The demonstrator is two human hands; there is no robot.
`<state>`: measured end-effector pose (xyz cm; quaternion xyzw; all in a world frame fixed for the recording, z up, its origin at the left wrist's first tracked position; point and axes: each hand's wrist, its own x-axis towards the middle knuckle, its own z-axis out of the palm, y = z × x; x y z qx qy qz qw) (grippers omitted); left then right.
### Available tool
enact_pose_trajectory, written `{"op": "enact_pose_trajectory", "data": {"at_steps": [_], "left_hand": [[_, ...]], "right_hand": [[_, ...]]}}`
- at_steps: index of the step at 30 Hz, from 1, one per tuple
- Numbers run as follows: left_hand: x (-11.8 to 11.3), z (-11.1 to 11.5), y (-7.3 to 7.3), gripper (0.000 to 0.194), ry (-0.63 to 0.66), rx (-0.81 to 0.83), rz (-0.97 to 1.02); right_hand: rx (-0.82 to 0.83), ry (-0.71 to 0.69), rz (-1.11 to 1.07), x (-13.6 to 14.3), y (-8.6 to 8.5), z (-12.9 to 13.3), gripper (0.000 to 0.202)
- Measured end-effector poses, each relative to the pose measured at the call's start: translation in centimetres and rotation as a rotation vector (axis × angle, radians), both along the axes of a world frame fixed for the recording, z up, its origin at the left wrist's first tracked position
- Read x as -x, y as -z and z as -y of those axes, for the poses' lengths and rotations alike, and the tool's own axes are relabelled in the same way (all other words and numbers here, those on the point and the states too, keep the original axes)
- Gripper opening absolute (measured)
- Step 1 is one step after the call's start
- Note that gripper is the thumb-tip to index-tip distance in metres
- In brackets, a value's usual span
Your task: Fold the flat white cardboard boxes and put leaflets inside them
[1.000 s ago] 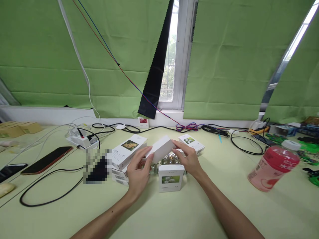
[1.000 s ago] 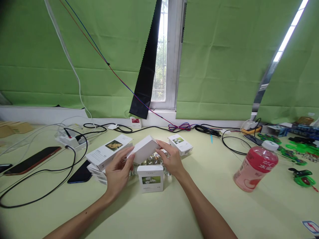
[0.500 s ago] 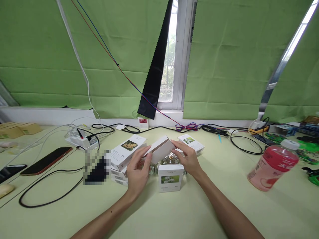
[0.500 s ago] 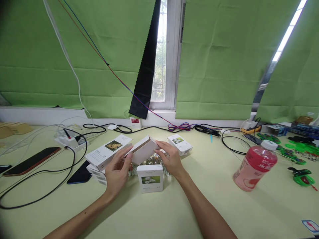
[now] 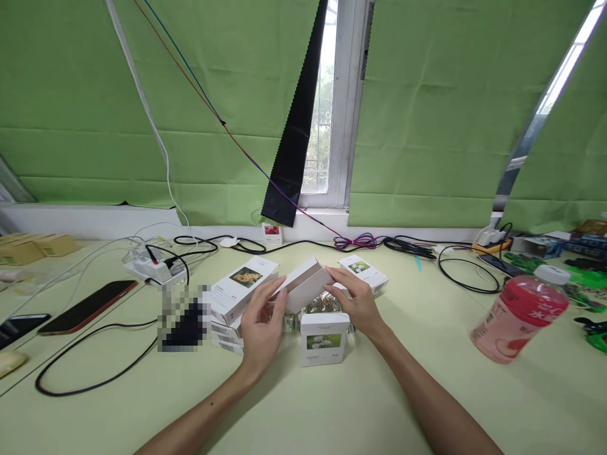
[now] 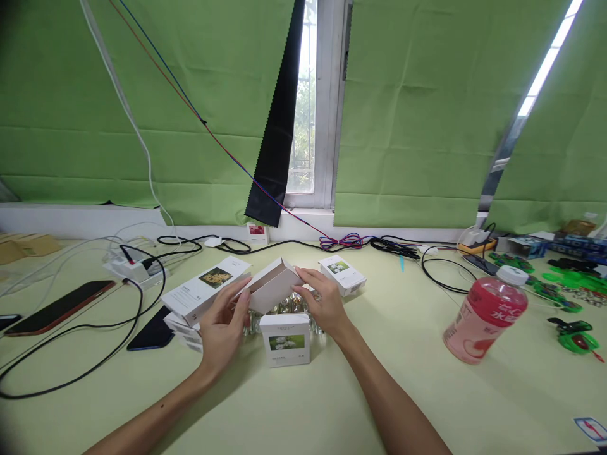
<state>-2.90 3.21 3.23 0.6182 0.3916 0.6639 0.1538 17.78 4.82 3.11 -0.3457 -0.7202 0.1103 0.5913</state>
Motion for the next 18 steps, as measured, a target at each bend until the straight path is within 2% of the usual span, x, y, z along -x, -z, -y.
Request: {"op": "enact_pose_trajectory", "data": {"at_steps": [4, 18], "left_hand": [[0.15, -0.13, 0.34, 0.028, 0.110, 0.088, 0.064], [0.12, 0.02, 0.22, 0.033, 0.143, 0.085, 0.053]], "right_hand": [[0.011, -0.005, 0.008, -0.07, 0.09, -0.01, 0.039], [-0.005, -0.027, 0.019, -0.11, 0.11, -0.10, 0.040]]}}
